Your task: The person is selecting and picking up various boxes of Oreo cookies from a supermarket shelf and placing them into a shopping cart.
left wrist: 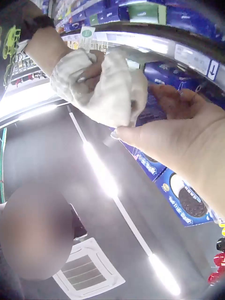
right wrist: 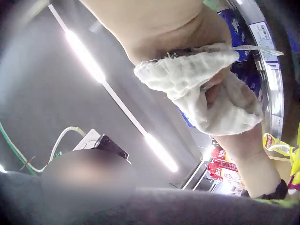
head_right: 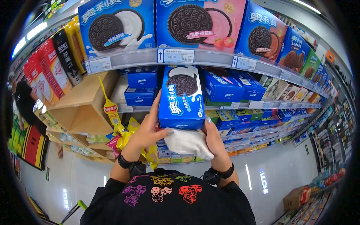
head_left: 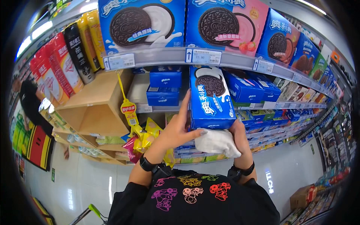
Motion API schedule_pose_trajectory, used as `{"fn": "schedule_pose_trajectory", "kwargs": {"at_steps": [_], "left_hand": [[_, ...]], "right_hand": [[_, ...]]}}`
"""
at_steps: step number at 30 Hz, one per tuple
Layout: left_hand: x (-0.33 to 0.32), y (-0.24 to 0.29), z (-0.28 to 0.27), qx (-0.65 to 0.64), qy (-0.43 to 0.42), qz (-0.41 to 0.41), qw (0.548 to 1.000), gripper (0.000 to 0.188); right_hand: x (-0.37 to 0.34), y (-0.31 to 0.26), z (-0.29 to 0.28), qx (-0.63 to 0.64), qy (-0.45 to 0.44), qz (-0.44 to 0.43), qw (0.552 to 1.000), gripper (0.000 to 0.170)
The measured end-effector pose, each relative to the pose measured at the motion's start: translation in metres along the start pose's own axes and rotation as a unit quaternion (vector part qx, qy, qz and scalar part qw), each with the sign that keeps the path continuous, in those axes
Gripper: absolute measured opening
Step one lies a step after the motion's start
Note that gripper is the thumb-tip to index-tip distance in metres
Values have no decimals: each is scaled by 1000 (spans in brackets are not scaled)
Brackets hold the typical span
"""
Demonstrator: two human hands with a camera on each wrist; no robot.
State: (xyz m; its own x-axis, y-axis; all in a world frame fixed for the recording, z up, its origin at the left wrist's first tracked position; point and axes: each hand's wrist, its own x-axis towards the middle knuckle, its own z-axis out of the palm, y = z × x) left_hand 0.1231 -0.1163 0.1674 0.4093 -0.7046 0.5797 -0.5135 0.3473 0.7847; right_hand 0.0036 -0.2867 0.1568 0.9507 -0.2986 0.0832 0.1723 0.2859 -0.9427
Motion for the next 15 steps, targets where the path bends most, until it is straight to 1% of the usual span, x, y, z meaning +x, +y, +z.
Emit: {"fn": "schedule_pose_trajectory", "kwargs": {"at_steps": [2, 3, 6, 7, 8, 10, 11, 13, 15], "left_hand": [[6, -9, -5, 20, -4, -19, 1000, 94], [9, -12, -7, 14, -1, -24, 1000, 92], [19, -20, -9, -12, 14, -28, 999, 86], [22, -23, -9, -10, 19, -27, 999, 84], [25, -25, -9, -8, 23, -25, 999, 82], [28, -25, -7, -20, 24, -51, 998, 79], [29, -26, -5, -27, 25, -60, 997, 78], [32, -32, -2, -48, 26, -63, 996, 75], [31, -33, -2, -16, 10, -75, 997, 74]], "right_hand": [[6, -8, 11, 24, 36, 1, 999, 50], [5, -12, 20, 72, 69, 1, 995, 49], [18, -5, 0, 133, -58, -24, 989, 47], [27, -4, -1, 19, -54, -30, 998, 43], [28, -3, 1, 31, -36, -46, 998, 42], [27, -3, 15, 56, 1, -80, 995, 40], [30, -3, 15, 54, -9, -76, 996, 38], [38, 4, 7, 66, 15, -39, 997, 37], [41, 6, 1, 74, 45, 4, 996, 35]]}}
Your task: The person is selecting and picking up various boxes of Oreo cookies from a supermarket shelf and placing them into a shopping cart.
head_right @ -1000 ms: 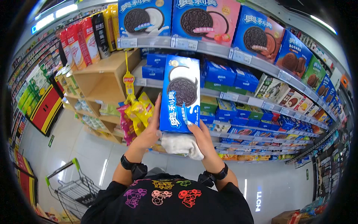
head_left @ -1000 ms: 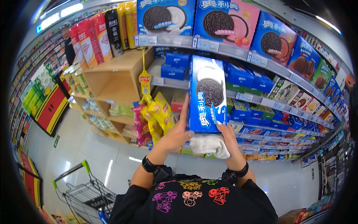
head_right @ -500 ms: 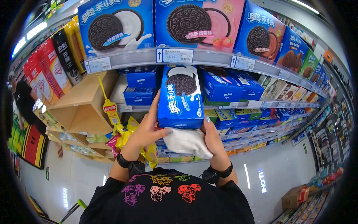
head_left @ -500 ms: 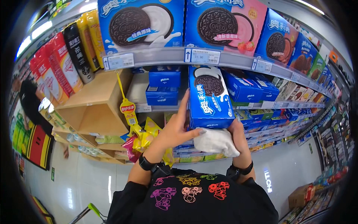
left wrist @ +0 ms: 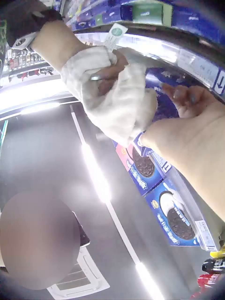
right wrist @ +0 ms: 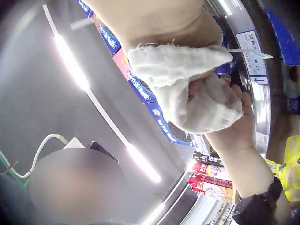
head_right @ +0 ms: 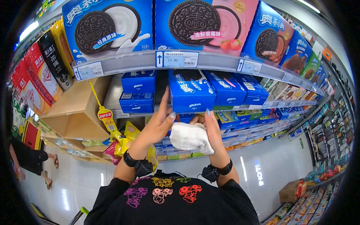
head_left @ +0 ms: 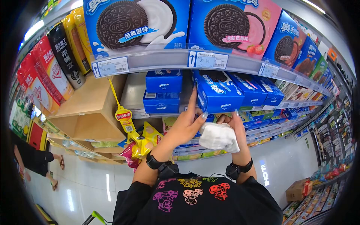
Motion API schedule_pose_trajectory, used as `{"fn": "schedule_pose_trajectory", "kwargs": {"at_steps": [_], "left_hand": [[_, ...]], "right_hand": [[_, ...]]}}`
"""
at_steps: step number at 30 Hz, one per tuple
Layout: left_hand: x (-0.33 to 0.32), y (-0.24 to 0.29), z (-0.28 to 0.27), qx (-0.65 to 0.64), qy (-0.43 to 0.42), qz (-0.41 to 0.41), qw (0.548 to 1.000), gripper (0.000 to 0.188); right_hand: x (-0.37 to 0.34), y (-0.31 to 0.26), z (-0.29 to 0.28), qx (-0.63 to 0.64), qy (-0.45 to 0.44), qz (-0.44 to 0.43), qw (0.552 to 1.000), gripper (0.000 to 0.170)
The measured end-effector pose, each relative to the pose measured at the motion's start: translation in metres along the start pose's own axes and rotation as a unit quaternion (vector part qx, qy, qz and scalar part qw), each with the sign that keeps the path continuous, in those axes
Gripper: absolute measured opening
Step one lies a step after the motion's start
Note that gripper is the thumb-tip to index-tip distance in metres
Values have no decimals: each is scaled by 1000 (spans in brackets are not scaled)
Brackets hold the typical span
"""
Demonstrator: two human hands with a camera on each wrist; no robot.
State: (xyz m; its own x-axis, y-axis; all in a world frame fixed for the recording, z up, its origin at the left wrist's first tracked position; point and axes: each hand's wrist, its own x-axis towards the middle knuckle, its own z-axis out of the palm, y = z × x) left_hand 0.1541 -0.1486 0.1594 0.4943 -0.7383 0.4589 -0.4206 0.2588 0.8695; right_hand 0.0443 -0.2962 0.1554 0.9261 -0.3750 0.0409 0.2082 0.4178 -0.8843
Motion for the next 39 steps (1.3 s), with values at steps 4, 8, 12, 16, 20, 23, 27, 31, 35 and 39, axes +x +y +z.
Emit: {"fn": "schedule_pose_trajectory", "kwargs": {"at_steps": [4, 8, 12, 16, 20, 23, 27, 31, 35, 39], "left_hand": [[-9, -17, 8, -14, 14, 29, 999, 73], [-31, -27, 23, -37, 65, 25, 997, 69], [-64, -14, 39, -23, 105, -25, 994, 57], [-115, -15, 73, -53, 219, -91, 970, 45], [-198, -25, 110, 11, 335, -172, 926, 35], [-242, -24, 158, 39, 446, -266, 854, 34], [-282, -6, 206, 106, 455, -298, 832, 31], [-317, 17, 230, 135, 492, -299, 806, 32], [-357, 36, 243, 3, 581, -267, 769, 33], [-402, 59, 237, 18, 625, -250, 740, 37]], "right_hand": [[-16, 8, 14, -52, -43, -91, 994, 45], [-22, 15, -8, -211, -182, -110, 954, 51], [-25, 3, -20, -172, -386, -41, 905, 54], [-9, -44, -6, 5, -684, -31, 729, 59], [-24, -65, 30, 199, -835, 5, 512, 71], [-51, -50, 24, 278, -827, 60, 486, 76], [-85, -32, 37, 360, -826, 125, 416, 70], [-110, -25, 50, 377, -824, 221, 360, 50], [-141, -23, 77, 361, -827, 291, 317, 27], [-183, -19, 117, 366, -853, 263, 262, 22]]}}
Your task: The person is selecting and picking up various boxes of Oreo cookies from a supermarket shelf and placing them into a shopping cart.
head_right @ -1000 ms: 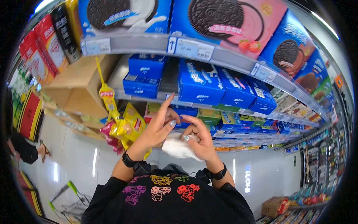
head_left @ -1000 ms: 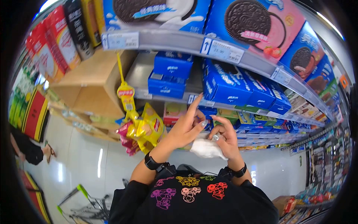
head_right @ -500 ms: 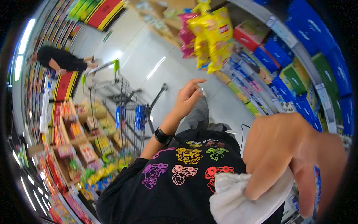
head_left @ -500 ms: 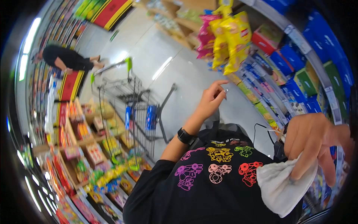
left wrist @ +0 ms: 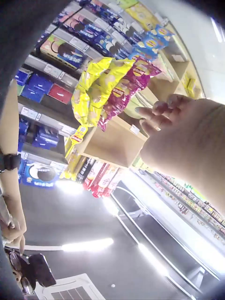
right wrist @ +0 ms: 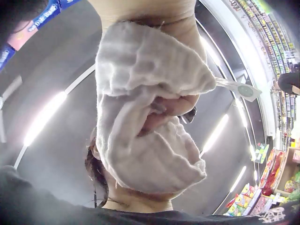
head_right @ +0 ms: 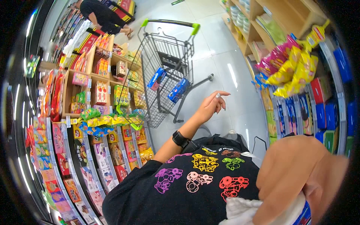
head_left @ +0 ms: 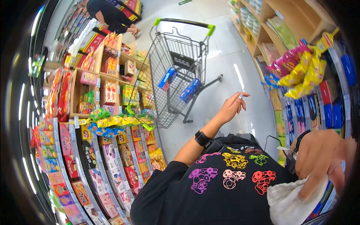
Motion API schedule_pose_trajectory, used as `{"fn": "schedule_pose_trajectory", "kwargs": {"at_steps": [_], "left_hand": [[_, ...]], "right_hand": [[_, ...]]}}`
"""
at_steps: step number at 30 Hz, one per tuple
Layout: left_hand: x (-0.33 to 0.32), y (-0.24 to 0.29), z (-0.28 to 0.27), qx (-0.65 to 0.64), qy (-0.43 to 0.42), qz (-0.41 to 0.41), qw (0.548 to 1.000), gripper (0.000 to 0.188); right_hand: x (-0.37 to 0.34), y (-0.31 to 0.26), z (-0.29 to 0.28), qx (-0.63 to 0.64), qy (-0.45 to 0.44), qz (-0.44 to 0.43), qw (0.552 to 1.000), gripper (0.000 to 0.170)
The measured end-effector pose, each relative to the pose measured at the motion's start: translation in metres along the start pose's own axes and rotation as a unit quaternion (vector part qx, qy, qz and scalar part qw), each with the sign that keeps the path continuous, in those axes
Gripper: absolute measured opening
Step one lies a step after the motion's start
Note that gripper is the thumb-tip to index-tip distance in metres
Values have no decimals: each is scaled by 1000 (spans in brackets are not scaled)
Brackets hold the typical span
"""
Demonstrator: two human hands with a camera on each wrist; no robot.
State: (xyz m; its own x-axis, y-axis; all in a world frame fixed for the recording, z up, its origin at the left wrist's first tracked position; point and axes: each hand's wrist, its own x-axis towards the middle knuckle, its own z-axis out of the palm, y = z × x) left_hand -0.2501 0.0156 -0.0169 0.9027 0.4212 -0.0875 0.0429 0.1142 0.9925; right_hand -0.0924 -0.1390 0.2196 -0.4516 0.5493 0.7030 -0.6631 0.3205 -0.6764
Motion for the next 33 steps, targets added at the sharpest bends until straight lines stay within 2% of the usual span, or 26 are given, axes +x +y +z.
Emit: {"fn": "schedule_pose_trajectory", "kwargs": {"at_steps": [5, 6, 11, 16, 19, 25, 33], "left_hand": [[-12, 14, -64, -29, 55, 40, 997, 39], [-16, 15, -76, -42, 66, 24, 997, 39], [-25, 25, -135, -78, 84, 35, 993, 37], [-43, 25, -188, -63, 119, 49, 990, 33], [-57, 28, -220, -100, 143, 41, 984, 30], [-85, 21, -272, -120, 180, 36, 976, 27], [-100, 16, -295, -120, 208, 13, 971, 27]], "right_hand": [[59, 38, -22, 8, -102, 19, 995, 24], [76, 41, -26, 6, -107, 20, 994, 24], [132, 67, -51, 189, -165, 38, 967, 26], [166, 104, -70, 312, -205, 74, 925, 28], [180, 129, -78, 360, -228, 85, 901, 32], [201, 167, -96, 367, -284, 76, 883, 35], [229, 194, -109, 378, -283, 129, 872, 37]]}}
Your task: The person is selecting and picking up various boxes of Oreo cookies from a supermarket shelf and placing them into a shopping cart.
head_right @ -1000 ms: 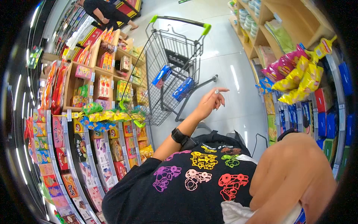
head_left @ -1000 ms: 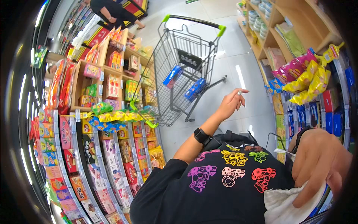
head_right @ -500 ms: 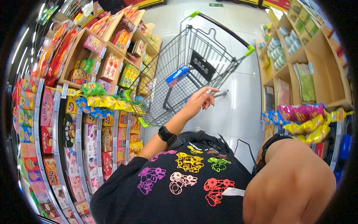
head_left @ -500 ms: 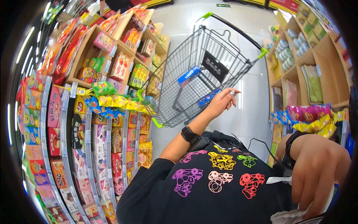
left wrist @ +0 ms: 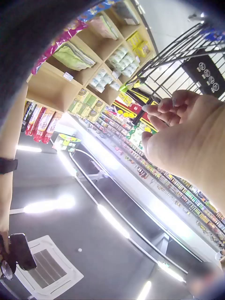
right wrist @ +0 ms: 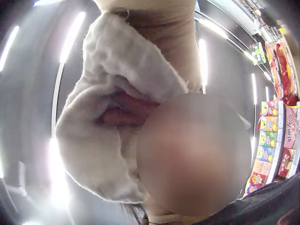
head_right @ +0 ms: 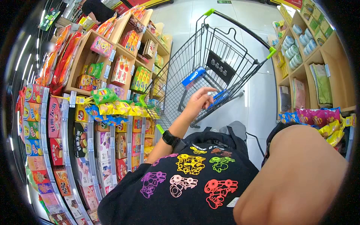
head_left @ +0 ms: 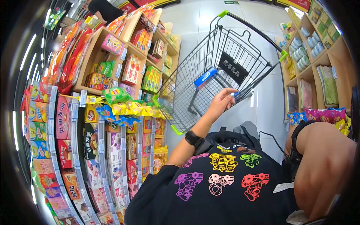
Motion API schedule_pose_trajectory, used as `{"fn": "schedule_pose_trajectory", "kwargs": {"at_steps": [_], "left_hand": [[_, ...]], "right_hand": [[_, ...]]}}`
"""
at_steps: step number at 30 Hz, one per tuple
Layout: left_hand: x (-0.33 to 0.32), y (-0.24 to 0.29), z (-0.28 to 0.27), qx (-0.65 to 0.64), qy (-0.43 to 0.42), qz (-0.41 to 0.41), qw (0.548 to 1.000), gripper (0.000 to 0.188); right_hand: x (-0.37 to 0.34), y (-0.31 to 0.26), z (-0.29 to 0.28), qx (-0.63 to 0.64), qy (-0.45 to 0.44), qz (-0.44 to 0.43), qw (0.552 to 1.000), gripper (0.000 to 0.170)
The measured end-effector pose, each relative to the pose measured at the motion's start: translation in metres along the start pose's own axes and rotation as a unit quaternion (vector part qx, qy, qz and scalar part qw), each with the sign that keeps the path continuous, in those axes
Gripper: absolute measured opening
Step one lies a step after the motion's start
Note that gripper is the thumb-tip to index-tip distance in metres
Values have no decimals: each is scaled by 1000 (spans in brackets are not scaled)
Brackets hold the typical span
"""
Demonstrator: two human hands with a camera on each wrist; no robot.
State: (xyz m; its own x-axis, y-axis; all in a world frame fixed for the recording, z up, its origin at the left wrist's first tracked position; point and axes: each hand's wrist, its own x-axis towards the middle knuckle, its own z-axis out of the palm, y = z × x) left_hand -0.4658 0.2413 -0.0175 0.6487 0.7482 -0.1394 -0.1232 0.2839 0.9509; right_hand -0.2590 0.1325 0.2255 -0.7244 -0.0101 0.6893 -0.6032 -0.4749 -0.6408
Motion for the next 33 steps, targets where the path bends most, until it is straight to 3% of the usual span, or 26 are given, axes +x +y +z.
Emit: {"fn": "schedule_pose_trajectory", "kwargs": {"at_steps": [9, 12, 22, 26, 28, 30, 32, 33], "left_hand": [[14, 3, -3, 2, 28, -16, 999, 27], [22, 3, 0, -15, 36, -18, 999, 25], [24, -8, 4, -78, 39, -52, 995, 26], [21, -9, -2, -83, 44, -66, 993, 25], [20, -19, -8, -68, 41, -73, 994, 26], [20, -30, -17, -54, 34, -80, 995, 27], [19, -39, -29, -29, 33, -105, 993, 26], [17, -35, -32, -11, 49, -127, 991, 25]], "right_hand": [[-14, -19, -1, 82, 11, 35, 996, 40], [-23, -28, 4, 33, 8, -5, 999, 36], [17, -29, -27, -11, -204, -49, 978, 27], [23, -23, -29, 35, -365, -10, 930, 22], [17, -25, -24, -52, -227, -18, 972, 21], [22, -19, -41, -146, -194, -30, 970, 27], [8, -15, -66, -195, -151, 14, 969, 33], [-9, -14, -84, -219, -110, 95, 965, 38]]}}
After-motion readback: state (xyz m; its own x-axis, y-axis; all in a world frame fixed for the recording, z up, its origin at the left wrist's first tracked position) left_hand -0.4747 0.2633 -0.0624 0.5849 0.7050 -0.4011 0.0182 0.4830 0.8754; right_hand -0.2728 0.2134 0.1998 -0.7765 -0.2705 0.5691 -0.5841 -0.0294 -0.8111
